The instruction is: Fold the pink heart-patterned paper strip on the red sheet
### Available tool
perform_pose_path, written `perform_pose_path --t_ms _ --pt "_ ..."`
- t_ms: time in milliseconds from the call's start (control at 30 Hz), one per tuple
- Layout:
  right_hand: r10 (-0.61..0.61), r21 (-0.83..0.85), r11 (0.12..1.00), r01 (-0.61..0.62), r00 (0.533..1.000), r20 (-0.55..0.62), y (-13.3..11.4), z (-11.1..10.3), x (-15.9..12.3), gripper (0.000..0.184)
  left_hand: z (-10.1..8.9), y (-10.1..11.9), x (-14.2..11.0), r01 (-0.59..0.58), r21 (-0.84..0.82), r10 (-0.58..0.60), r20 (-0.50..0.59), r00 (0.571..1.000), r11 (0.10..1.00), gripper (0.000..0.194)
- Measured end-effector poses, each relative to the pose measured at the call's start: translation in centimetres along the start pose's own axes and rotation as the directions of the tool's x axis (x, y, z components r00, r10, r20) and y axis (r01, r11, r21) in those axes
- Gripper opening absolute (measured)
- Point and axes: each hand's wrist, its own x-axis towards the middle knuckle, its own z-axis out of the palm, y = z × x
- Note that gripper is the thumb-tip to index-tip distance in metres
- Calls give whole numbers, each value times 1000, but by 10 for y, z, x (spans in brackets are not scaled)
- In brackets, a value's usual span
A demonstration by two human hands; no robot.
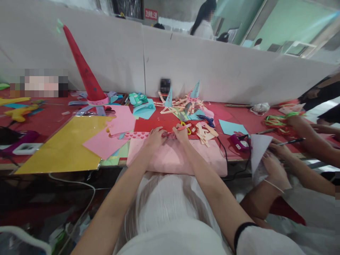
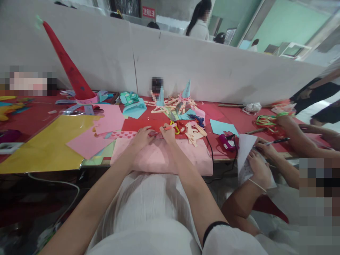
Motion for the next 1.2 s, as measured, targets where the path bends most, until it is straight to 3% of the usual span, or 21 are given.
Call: perform_pose_path --t_ms 200,400,833,1067,1200 --pt "-16 -24 1000 15 999 -39 3 1 2 26 2 -1 1 1 -11 0 4 1000 1000 30" --pt "14 63 998 -15 1000 25 7 1 4 25 5 -3 1 -3 -21 3 -23 1000 1000 31" --pt "-3 -49 999 2 1000 -16 2 0 1 24 2 -1 0 2 -9 -2 -4 1000 1000 29" --pt "65 36 997 -66 998 25 1 0 2 21 2 -1 0 17 -28 -17 -5 1000 999 29" --pt "16 -40 999 -17 1000 -20 2 0 2 23 3 -2 1 3 -21 -3 -1 1000 1000 29"
